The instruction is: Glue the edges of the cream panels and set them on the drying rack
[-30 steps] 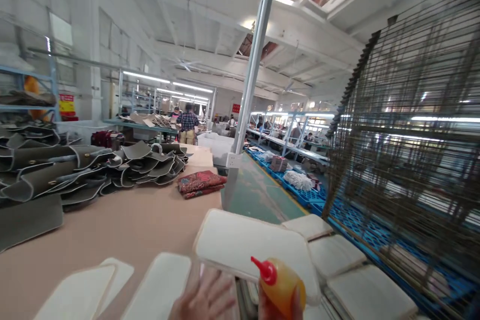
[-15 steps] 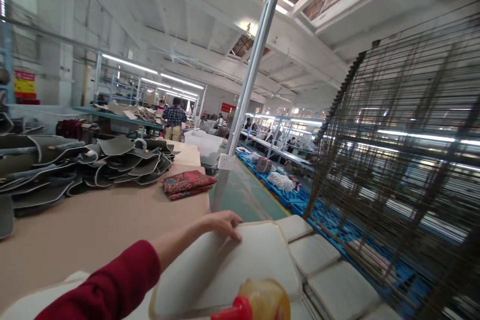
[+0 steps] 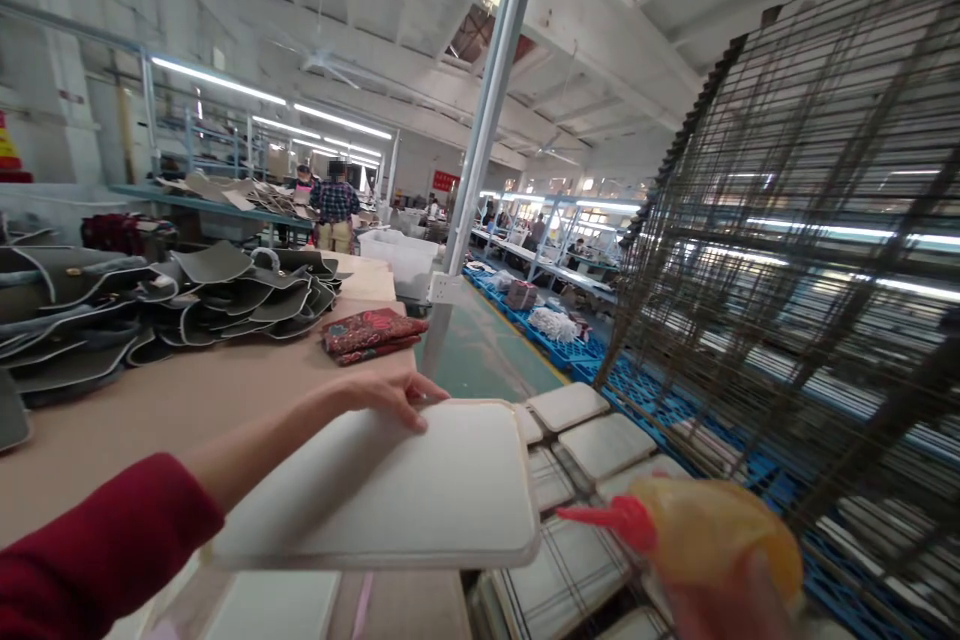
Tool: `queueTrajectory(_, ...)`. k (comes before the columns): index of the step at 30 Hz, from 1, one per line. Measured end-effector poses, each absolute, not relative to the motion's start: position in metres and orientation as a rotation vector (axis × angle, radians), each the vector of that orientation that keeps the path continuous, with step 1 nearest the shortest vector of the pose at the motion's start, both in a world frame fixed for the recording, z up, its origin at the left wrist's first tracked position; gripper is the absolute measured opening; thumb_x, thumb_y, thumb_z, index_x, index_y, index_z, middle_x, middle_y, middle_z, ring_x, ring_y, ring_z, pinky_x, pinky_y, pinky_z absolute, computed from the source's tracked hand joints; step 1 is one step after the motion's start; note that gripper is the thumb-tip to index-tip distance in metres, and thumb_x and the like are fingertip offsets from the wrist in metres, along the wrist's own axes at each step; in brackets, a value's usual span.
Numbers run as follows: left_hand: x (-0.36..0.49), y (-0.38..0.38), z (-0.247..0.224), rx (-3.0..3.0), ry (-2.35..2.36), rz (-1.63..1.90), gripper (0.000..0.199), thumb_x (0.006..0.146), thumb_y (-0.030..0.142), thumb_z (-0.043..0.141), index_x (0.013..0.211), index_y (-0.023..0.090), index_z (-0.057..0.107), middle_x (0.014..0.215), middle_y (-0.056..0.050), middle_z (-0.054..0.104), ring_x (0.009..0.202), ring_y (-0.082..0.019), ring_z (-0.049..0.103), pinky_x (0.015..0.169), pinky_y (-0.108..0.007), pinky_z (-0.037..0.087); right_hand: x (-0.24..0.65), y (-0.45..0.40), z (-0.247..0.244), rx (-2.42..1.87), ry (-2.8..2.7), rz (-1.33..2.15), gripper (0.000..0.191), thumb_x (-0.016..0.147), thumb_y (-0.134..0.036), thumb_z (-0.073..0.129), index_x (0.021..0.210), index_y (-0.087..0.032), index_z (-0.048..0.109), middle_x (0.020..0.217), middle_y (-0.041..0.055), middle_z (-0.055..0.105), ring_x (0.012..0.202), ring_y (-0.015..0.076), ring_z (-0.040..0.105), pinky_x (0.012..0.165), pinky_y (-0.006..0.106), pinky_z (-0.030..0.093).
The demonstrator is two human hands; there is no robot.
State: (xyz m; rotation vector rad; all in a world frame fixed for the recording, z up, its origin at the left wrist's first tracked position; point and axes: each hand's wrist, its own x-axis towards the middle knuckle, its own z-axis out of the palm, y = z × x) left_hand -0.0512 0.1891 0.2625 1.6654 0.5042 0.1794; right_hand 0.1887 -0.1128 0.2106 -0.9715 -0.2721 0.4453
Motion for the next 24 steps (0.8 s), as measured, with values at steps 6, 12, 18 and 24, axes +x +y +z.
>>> queueTrajectory(6,-0.063,0.177,0.280,1.572,0.535,0.003,0.048,0.048,0.008,0.081,0.095,0.019,0.073,0.081,0.001,0.073,0.083,-0.023,0.067,0.066,-0.025,0.052,0.219,-0.107,0.222,-0.940,-0.445,0.606,0.077,0.058,-0.045,0.077,0.128,-0.028,0.051,0.128,0.0093,0.057,0.111,0.0320,0.057,0.099,0.050,0.042)
queueTrajectory(12,-0.061,0.162,0.293,1.708,0.520,-0.044,0.054,0.048,0.007,0.081,0.101,0.015,0.072,0.084,-0.003,0.073,0.079,-0.022,0.066,0.064,-0.024,0.051,0.234,-0.105,0.210,-0.973,-0.603,0.696,0.080,0.057,-0.042,0.080,0.129,-0.029,0.048,0.128,0.0102,0.058,0.111,0.0345,0.057,0.089,0.047,0.050)
queueTrajectory(18,-0.061,0.159,0.291,1.596,0.563,-0.040,0.053,0.044,0.002,0.081,0.094,0.017,0.074,0.089,-0.003,0.074,0.079,-0.025,0.067,0.061,-0.027,0.053,0.219,-0.103,0.225,-0.976,-0.539,0.652,0.078,0.052,-0.049,0.080,0.122,-0.027,0.055,0.120,0.0120,0.062,0.102,0.0353,0.062,0.082,0.044,0.053)
queueTrajectory(24,-0.062,0.154,0.295,1.550,0.586,-0.013,0.052,0.044,-0.007,0.076,0.093,0.013,0.074,0.086,-0.005,0.074,0.081,-0.027,0.068,0.063,-0.029,0.054,0.223,-0.110,0.233,-1.027,-0.546,0.660,0.084,0.039,-0.044,0.083,0.117,-0.026,0.058,0.116,0.0137,0.064,0.101,0.0396,0.061,0.078,0.049,0.053)
